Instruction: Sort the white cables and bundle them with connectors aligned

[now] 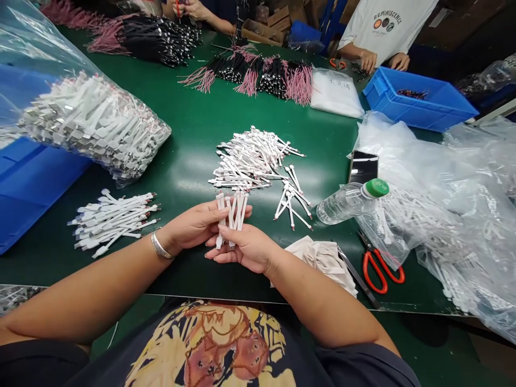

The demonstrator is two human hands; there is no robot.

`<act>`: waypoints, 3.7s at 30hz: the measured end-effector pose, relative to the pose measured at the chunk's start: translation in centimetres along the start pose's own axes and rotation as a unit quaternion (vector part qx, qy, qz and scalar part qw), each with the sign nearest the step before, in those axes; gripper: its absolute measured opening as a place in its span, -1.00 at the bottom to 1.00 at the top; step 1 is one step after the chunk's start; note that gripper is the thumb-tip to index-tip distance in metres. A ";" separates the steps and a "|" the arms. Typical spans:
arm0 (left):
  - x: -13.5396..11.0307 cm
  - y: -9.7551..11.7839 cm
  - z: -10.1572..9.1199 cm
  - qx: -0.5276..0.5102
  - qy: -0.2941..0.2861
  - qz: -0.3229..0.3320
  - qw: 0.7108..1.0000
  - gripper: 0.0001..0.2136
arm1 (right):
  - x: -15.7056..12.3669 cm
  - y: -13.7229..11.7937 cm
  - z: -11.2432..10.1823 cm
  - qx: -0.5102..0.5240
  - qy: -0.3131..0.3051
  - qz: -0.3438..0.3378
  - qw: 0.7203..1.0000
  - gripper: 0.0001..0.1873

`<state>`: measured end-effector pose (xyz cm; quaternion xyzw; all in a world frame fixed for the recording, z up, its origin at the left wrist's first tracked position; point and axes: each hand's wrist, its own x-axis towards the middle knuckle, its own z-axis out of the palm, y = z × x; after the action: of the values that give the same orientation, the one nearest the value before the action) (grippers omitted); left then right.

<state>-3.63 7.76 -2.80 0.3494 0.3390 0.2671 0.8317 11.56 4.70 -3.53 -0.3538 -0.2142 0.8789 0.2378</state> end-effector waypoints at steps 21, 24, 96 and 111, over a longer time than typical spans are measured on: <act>0.8 0.2 -0.4 -0.081 0.011 0.002 0.997 -0.71 | -0.2 -0.6 -0.5 0.004 0.093 -0.015 0.996 -0.80; 0.7 0.1 -0.3 -0.068 0.006 0.005 0.998 -0.70 | -0.3 -0.7 -0.7 -0.013 0.057 -0.002 0.998 -0.78; 0.2 1.4 -0.4 -0.152 0.179 0.084 0.968 -0.78 | -0.3 -1.3 -1.2 -0.224 0.126 -0.129 0.958 -0.69; 0.4 2.2 -0.8 -0.163 0.197 0.036 0.966 -0.84 | -0.3 -1.4 -1.5 -0.234 0.157 -0.157 0.947 -0.70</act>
<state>-4.48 9.70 -1.70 0.1617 0.4353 0.4124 0.7838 13.18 5.93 -3.59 -0.4950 -0.4263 0.6889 0.3141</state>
